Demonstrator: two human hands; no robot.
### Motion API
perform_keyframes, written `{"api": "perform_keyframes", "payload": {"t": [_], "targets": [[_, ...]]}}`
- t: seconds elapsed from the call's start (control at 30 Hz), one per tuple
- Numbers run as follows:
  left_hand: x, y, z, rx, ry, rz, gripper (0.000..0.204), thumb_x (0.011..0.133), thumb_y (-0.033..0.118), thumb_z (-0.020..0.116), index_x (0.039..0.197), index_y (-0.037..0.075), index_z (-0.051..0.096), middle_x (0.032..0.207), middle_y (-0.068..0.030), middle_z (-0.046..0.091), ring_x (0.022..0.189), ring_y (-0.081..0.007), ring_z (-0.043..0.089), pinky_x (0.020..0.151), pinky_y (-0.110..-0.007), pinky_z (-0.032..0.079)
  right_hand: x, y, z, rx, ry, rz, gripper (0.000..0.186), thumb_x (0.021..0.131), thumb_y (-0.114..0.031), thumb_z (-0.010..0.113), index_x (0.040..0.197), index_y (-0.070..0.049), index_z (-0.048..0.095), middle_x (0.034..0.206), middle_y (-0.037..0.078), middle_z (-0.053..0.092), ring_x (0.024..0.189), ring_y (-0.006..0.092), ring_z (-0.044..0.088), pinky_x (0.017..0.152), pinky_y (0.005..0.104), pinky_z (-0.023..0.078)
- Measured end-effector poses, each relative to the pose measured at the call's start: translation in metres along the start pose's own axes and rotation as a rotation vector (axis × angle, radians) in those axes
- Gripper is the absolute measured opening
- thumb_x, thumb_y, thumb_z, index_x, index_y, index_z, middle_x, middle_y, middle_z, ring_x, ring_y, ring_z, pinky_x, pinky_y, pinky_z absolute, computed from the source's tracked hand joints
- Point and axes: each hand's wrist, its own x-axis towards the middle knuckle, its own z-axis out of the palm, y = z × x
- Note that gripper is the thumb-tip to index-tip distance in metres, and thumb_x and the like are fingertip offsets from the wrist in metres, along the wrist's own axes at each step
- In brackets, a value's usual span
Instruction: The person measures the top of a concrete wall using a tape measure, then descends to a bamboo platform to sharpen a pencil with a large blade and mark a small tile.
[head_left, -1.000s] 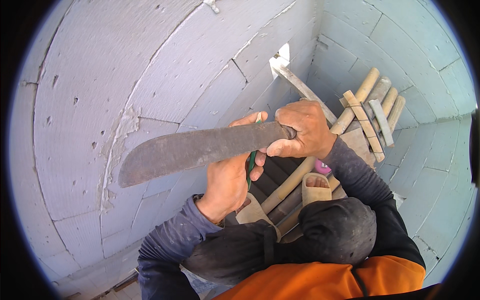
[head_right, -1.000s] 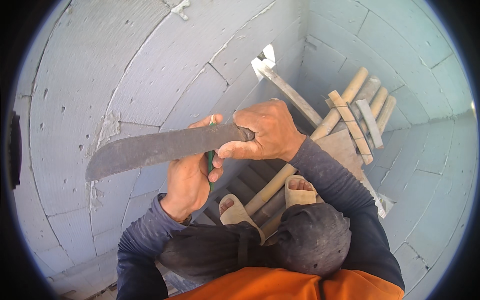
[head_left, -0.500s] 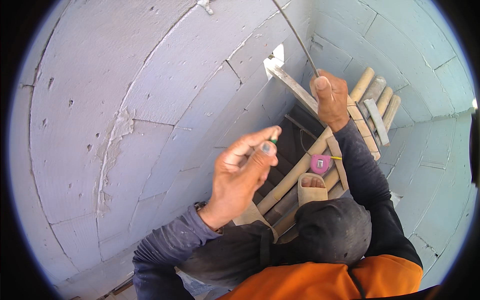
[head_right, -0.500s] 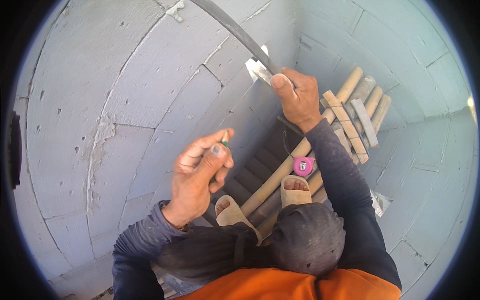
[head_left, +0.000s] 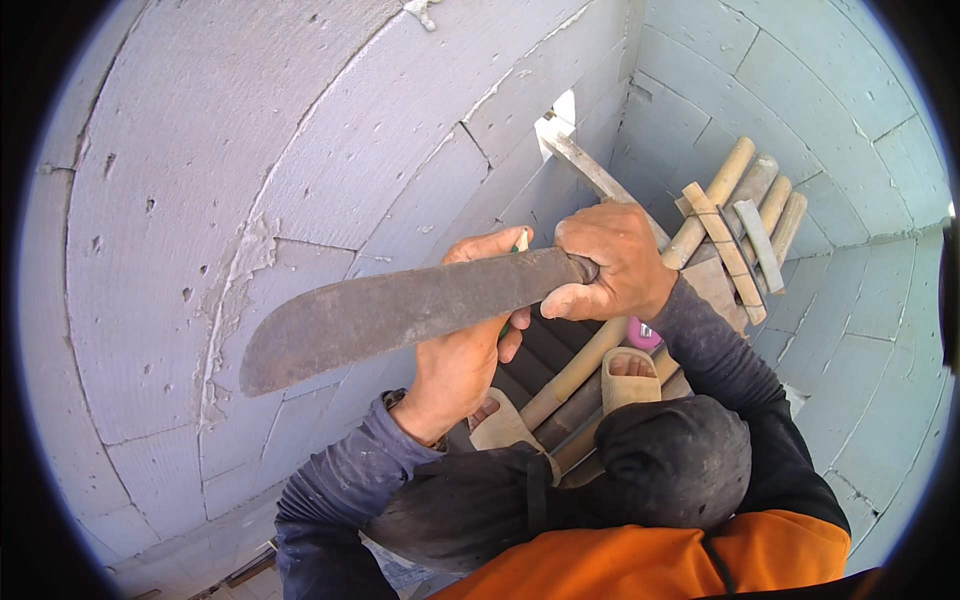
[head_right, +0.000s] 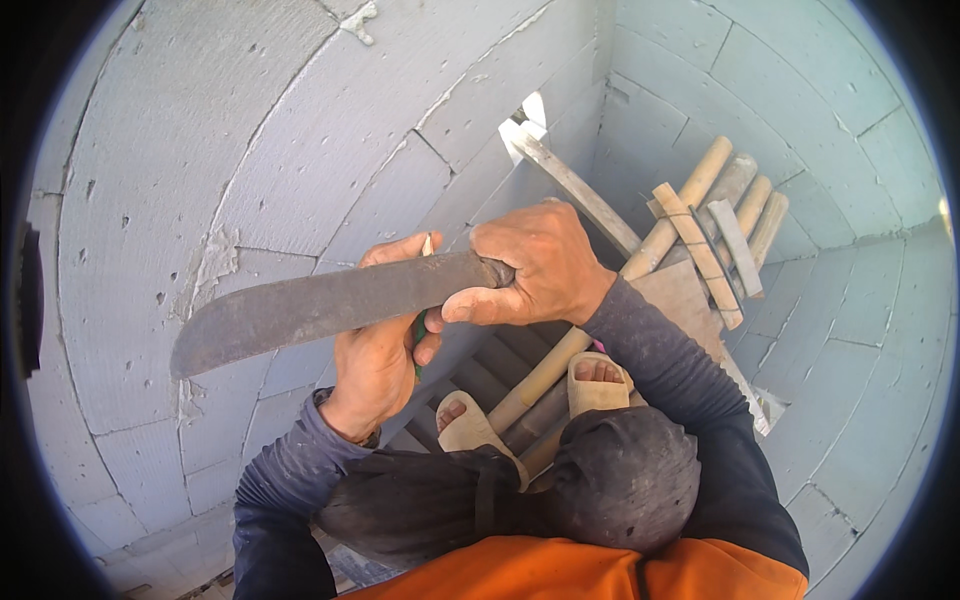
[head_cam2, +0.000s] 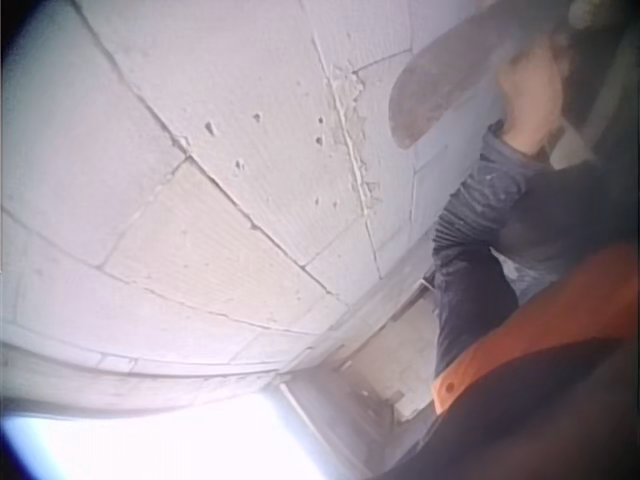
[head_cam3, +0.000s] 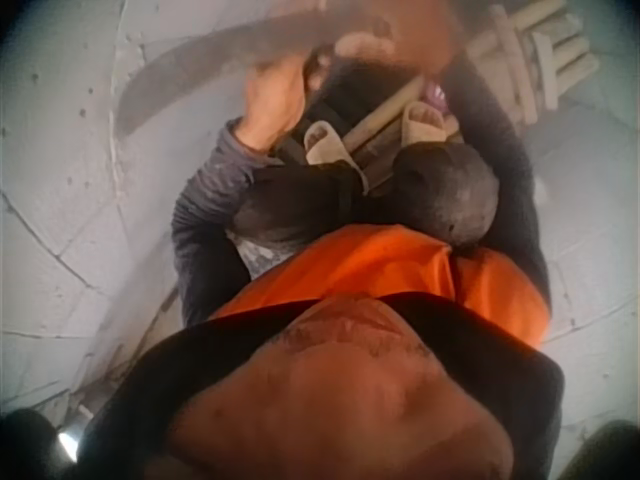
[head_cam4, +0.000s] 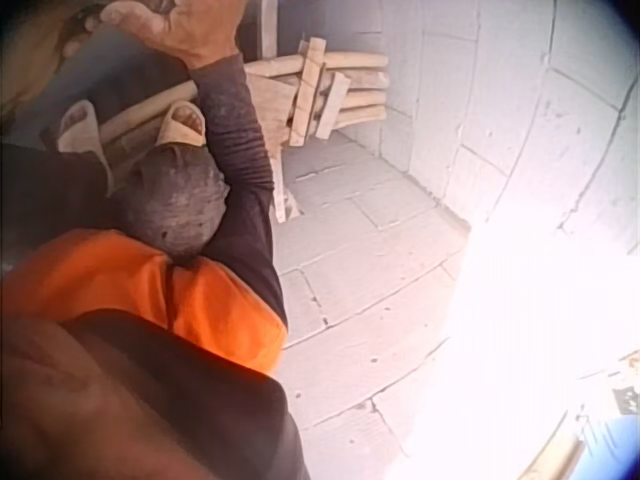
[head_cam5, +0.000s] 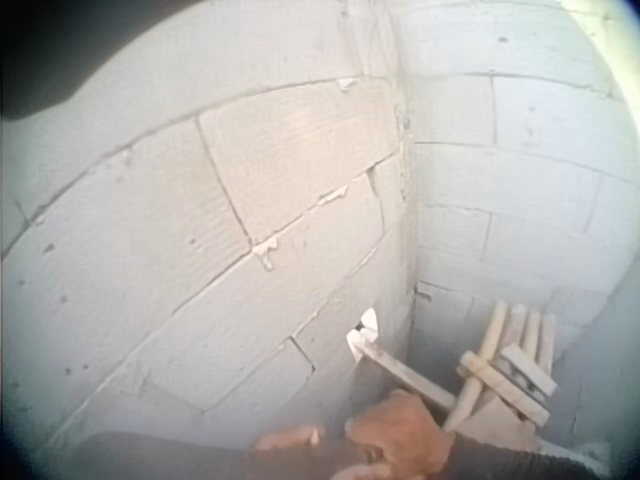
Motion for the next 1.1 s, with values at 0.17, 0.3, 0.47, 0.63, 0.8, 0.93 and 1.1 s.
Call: {"api": "perform_keyframes", "payload": {"t": [0.17,0.3,0.47,0.63,0.8,0.93,1.1], "targets": [[-0.004,-0.004,-0.007,0.195,-0.056,0.056,0.032,0.109,0.014,0.06,0.139,0.004,0.059,0.105,-0.0048,0.065,0.078,-0.0074,0.056,0.05,-0.02,0.039,-0.004,0.001,-0.007,-0.002,-0.075,0.05,0.072,0.083,-0.074,0.074,0.067,-0.005,0.058,0.056,0.007,0.045,0.047,0.0284,0.049,0.048,0.0411,0.038],[-0.01,-0.003,-0.006,0.049,-0.096,-0.032,0.03,0.108,0.015,0.063,0.135,0.004,0.061,0.102,-0.0054,0.064,0.077,-0.0079,0.056,0.052,-0.02,0.041,-0.013,0.02,-0.007,-0.047,0.077,0.217,0.075,0.084,-0.074,0.074,0.064,-0.004,0.056,0.052,0.008,0.046,0.045,0.0257,0.047,0.046,0.0387,0.037],[-0.002,0.001,0.003,-0.01,-0.032,0.026,0.026,0.106,0.014,0.065,0.13,0.004,0.063,0.098,-0.0053,0.064,0.077,-0.0094,0.058,0.053,-0.023,0.044,-0.019,0.033,-0.021,0.084,0.151,0.392,0.079,0.091,-0.076,0.066,0.064,-0.002,0.054,0.052,0.008,0.042,0.045,0.0234,0.045,0.046,0.0367,0.037],[0.003,-0.011,-0.007,0.0,-0.043,0.059,0.024,0.107,0.011,0.062,0.13,0.004,0.06,0.101,-0.005,0.065,0.082,-0.0094,0.06,0.059,-0.026,0.048,-0.009,0.001,-0.002,0.136,-0.002,0.137,0.075,0.084,-0.077,0.073,0.063,-0.007,0.057,0.05,0.004,0.042,0.043,0.0217,0.045,0.044,0.0369,0.035],[-0.001,-0.007,-0.005,0.043,-0.052,0.064,0.025,0.107,0.008,0.061,0.131,0.005,0.057,0.107,-0.0053,0.065,0.085,-0.0093,0.06,0.06,-0.026,0.047,0.0,-0.005,-0.001,0.104,-0.031,0.024,0.071,0.08,-0.074,0.079,0.062,-0.009,0.059,0.049,0.003,0.045,0.04,0.0237,0.046,0.042,0.0379,0.034],[-0.006,-0.002,0.002,-0.061,-0.03,-0.021,0.024,0.107,0.009,0.061,0.131,0.004,0.057,0.108,-0.005,0.064,0.087,-0.0096,0.058,0.059,-0.024,0.044,-0.005,0.001,-0.001,0.048,-0.026,0.018,0.073,0.081,-0.076,0.076,0.063,-0.008,0.057,0.052,0.005,0.044,0.044,0.0252,0.047,0.044,0.039,0.035],[-0.01,0.004,0.004,-0.129,-0.011,-0.062,0.025,0.107,0.01,0.063,0.13,0.005,0.058,0.105,-0.0044,0.063,0.085,-0.0101,0.056,0.057,-0.023,0.042,-0.016,0.01,0.001,0.007,0.046,0.062,0.078,0.086,-0.077,0.068,0.065,-0.003,0.052,0.057,0.009,0.042,0.048,0.0289,0.047,0.049,0.0411,0.036]]}}
